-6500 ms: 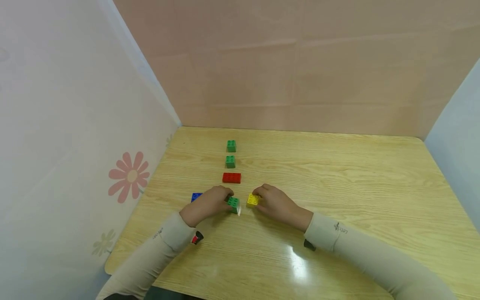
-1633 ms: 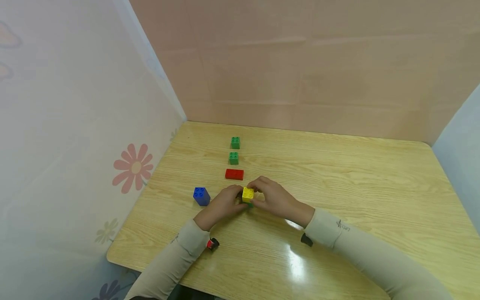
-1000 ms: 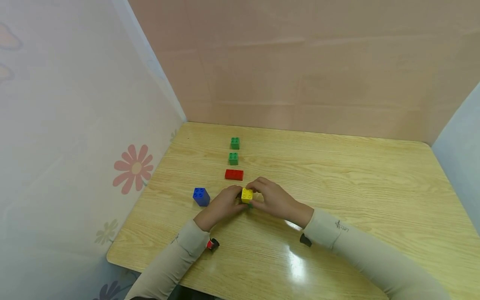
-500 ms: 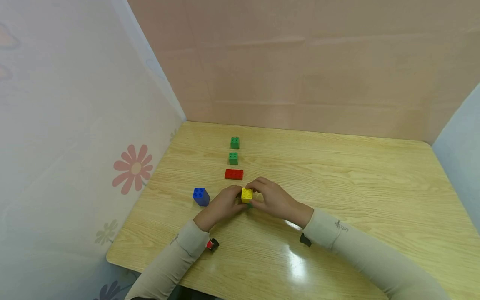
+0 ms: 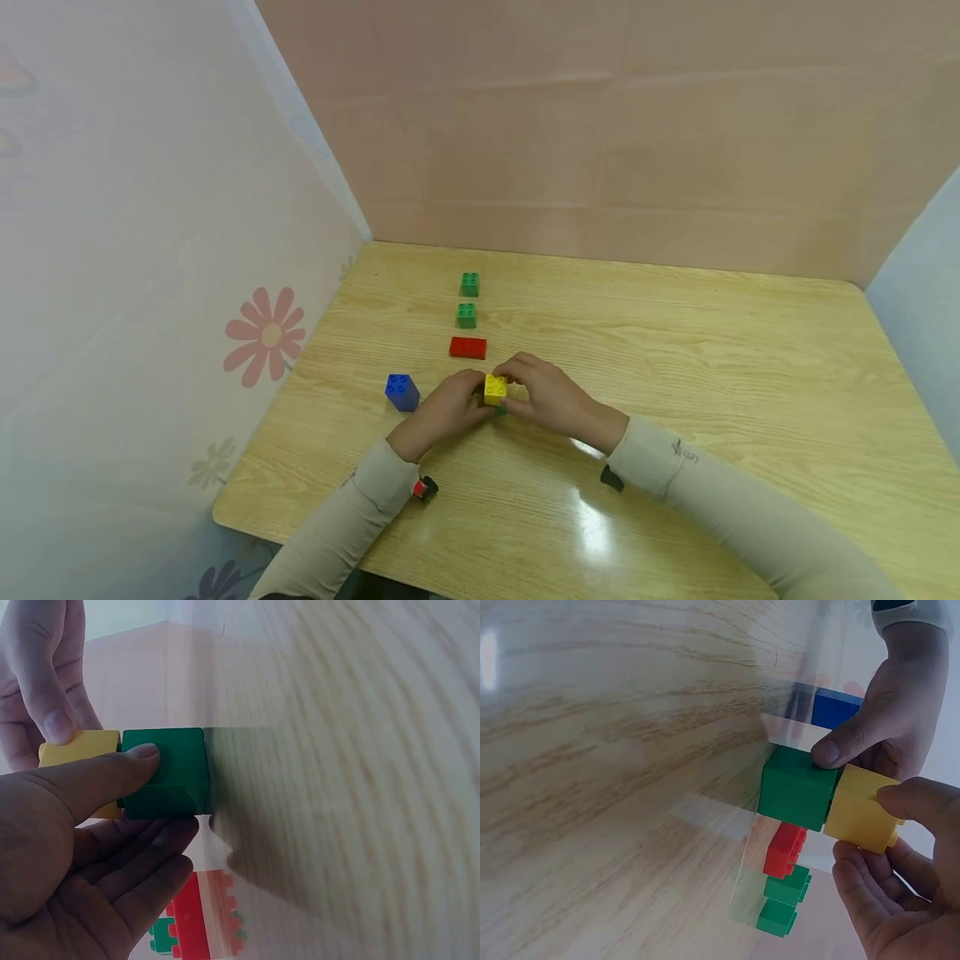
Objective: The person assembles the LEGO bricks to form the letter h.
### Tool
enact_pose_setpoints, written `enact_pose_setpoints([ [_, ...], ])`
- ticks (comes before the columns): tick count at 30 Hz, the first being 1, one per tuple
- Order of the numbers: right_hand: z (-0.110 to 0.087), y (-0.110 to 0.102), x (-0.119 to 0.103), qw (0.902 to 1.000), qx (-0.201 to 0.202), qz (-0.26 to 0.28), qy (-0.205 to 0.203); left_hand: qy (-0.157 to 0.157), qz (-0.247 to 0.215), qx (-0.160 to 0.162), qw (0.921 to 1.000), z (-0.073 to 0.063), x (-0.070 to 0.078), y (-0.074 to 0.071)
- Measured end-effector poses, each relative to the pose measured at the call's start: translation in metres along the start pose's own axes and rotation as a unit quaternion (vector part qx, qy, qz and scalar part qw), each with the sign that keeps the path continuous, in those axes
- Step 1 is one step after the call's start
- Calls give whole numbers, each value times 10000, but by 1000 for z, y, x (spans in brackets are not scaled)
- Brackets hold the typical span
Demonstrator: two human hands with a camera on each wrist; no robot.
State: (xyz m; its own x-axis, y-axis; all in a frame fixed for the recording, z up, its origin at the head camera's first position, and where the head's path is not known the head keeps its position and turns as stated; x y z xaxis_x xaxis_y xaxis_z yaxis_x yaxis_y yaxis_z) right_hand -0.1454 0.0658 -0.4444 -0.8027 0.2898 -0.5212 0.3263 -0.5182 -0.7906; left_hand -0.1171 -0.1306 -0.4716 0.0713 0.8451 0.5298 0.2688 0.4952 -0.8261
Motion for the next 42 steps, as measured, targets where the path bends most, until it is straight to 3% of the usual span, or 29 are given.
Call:
enact_pose_setpoints([
  [31,4,-2,-5,9994,-125,-310,-9,53,71,-97,9999,3,2,-2],
  [42,5,0,-3,9996,26,-286,-52,74,6,-35,10000,3,-1,-2],
])
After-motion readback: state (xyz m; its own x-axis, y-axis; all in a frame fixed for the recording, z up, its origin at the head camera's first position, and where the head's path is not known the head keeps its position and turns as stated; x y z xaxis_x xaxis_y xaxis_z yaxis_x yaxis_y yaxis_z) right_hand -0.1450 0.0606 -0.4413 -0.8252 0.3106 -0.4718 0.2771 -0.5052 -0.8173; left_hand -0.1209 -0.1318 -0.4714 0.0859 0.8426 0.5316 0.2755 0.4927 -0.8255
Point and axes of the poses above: each hand's wrist, its own z-axis towards the middle knuckle, its own y-axis out of the palm, x = y × z, the point moved 1 cm from there along z, towards the middle knuckle, and after that the axes turned 12 degrees about -y, right-handed, at the moved point
